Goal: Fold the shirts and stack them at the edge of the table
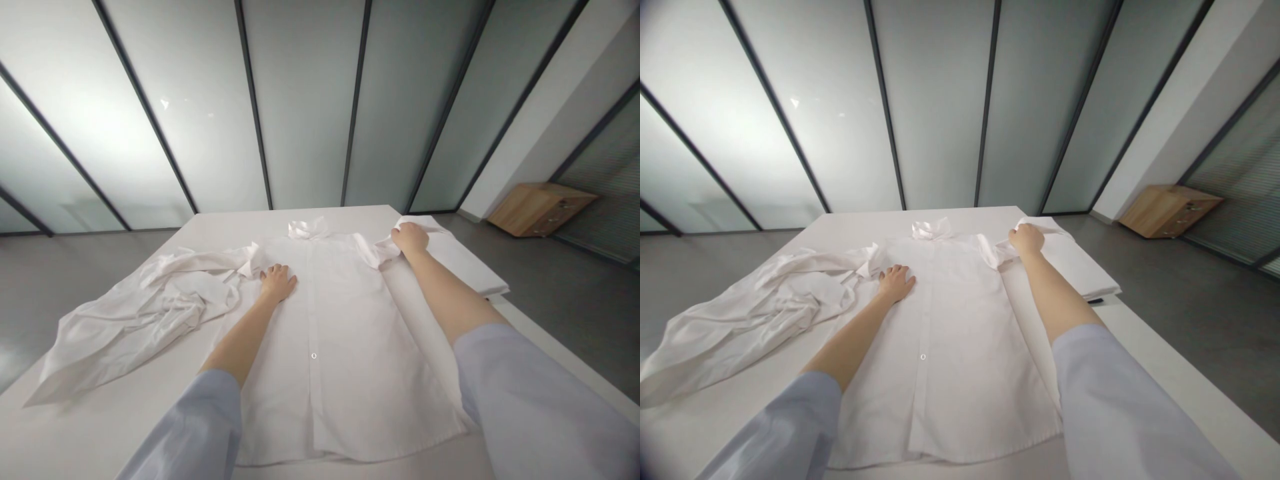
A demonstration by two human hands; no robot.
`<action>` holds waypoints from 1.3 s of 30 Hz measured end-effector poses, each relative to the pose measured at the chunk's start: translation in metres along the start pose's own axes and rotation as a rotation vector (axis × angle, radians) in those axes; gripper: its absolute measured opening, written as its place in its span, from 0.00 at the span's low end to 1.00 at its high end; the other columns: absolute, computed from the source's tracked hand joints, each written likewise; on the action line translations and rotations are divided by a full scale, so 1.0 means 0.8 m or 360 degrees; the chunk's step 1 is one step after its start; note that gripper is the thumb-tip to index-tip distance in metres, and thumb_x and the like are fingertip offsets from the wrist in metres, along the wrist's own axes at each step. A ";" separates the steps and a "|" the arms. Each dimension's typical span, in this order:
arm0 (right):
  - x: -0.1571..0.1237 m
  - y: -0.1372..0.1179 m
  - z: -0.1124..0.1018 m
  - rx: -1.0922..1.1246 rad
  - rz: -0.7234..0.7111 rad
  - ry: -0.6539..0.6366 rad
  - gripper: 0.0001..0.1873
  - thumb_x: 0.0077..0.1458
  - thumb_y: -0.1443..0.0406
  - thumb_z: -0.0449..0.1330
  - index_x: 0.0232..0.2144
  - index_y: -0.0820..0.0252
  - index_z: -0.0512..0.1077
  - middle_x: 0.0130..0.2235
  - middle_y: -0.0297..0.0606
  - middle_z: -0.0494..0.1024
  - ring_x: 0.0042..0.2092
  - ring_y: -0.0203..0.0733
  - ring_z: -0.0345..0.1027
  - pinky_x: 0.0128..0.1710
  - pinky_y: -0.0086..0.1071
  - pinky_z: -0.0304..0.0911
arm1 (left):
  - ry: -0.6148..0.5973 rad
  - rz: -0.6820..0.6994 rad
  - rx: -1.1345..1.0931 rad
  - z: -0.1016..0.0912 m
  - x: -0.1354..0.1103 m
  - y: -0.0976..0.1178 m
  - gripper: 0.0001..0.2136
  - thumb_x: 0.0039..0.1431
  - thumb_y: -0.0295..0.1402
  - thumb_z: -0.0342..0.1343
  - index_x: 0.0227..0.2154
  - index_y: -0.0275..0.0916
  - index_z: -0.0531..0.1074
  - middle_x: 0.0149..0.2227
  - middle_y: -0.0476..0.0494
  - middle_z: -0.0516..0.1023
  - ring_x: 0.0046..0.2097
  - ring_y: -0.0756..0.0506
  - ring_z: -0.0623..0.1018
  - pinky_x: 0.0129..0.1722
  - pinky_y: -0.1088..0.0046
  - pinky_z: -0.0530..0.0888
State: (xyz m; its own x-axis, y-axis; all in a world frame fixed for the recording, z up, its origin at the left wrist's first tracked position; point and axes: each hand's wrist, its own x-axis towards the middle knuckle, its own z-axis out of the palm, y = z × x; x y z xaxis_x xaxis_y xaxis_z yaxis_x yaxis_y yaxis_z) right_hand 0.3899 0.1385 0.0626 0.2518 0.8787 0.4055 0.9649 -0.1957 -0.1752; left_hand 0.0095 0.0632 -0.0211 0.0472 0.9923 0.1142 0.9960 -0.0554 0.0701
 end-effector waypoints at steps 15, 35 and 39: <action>-0.193 -0.135 0.061 0.0614 -0.1438 -0.0413 0.18 0.58 0.61 0.53 0.47 0.61 0.74 0.54 0.47 0.73 0.57 0.47 0.64 0.57 0.40 0.56 | 0.0094 0.0057 -0.0157 0.004 0.002 -0.008 0.21 0.61 0.42 0.46 0.55 0.41 0.64 0.56 0.37 0.69 0.58 0.38 0.67 0.58 0.59 0.61; -0.158 -0.064 0.088 0.0249 -0.0687 -0.0431 0.23 0.59 0.63 0.51 0.55 0.60 0.70 0.59 0.43 0.69 0.61 0.48 0.58 0.60 0.39 0.49 | 0.0247 0.0264 -0.0132 0.002 0.007 -0.015 0.20 0.57 0.28 0.46 0.52 0.39 0.69 0.54 0.39 0.71 0.57 0.41 0.68 0.60 0.64 0.62; -0.156 -0.063 0.090 0.0294 -0.0683 -0.0422 0.22 0.58 0.63 0.52 0.54 0.60 0.70 0.58 0.43 0.70 0.61 0.46 0.58 0.61 0.37 0.49 | 0.0338 0.0323 -0.0050 -0.006 -0.015 -0.026 0.18 0.57 0.28 0.47 0.50 0.39 0.71 0.52 0.38 0.73 0.55 0.40 0.69 0.57 0.63 0.64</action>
State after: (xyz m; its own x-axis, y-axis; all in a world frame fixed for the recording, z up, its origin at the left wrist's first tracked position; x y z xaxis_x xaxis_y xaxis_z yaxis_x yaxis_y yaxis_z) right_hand 0.3047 0.0701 -0.0441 -0.2127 0.9473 0.2394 0.9417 0.2641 -0.2083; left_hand -0.0118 0.0523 -0.0192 0.2248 0.9156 0.3333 0.9648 -0.2570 0.0552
